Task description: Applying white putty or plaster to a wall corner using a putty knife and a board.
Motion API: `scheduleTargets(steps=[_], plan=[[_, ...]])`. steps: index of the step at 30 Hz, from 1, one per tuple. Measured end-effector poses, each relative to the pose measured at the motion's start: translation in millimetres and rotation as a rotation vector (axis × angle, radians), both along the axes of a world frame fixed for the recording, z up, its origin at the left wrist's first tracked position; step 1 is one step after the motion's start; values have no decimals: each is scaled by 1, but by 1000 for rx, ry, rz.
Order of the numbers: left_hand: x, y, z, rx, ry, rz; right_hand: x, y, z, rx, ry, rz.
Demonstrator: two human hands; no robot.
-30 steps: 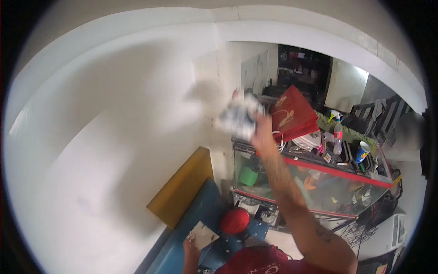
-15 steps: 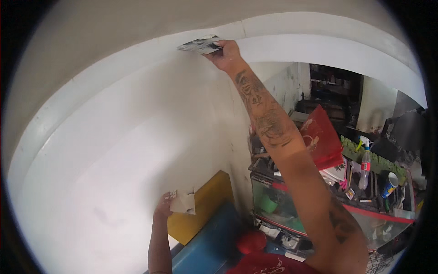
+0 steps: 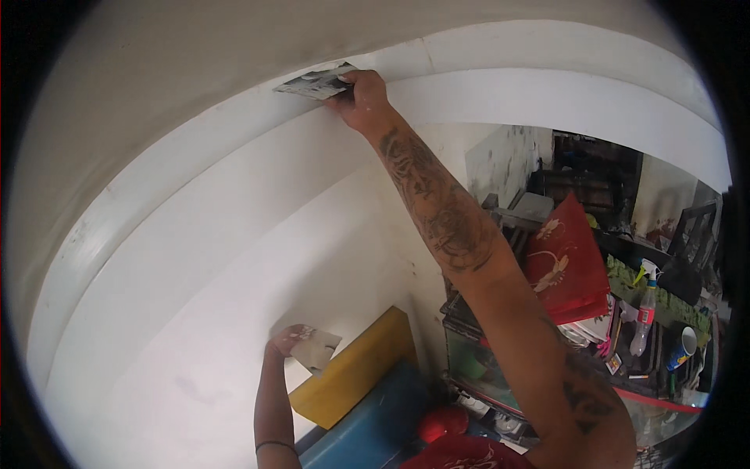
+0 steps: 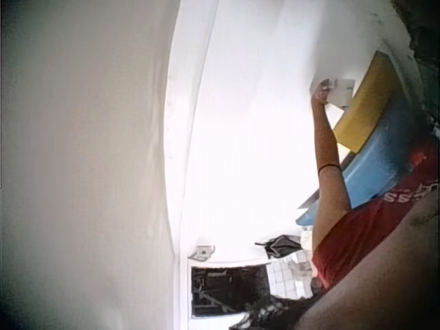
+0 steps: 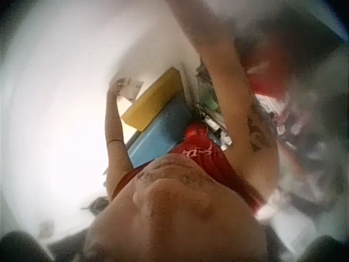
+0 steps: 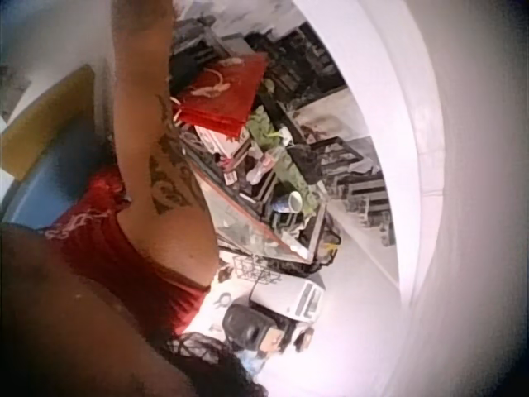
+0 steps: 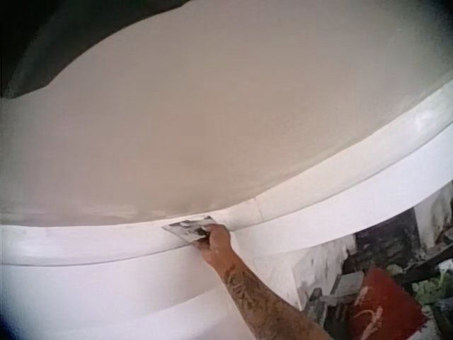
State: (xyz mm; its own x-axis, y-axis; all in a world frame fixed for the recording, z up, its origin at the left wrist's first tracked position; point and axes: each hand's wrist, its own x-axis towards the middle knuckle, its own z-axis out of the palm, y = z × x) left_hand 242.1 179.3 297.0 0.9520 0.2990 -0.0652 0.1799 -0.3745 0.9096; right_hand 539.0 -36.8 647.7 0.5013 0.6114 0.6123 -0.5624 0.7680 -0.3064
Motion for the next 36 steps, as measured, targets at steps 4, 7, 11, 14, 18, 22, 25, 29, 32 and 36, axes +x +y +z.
scheduleTargets(steps=[4, 7, 11, 14, 18, 22, 25, 29, 32, 36], plan=[[-47, 37, -5, 850, -72, -51, -33, -3, 13, -38, 42, -16], [-37, 41, -5, 771, -81, -9, -27, 12, 10, 11, 87, 58], [7, 27, 5, 499, -46, -64, 48, 48, 6, 133, -245, -306], [19, 28, -6, 509, -42, -140, 77, 56, -3, 199, -566, -604], [-48, 58, -20, 11, 25, 182, -22, 23, 12, 41, 18, 65], [5, 49, -25, 71, 61, 17, 7, -10, 5, 84, -29, 25], [-12, 59, -24, -43, 33, 39, -5, -22, 13, 112, -19, 40], [-4, 49, -17, -94, 56, 140, -9, -42, 13, 137, 10, 33], [-14, 50, -10, -87, 120, 137, -14, -56, 17, 102, 28, -57], [12, 18, 1, -196, 119, 190, 1, -84, 15, 70, -91, -118]])
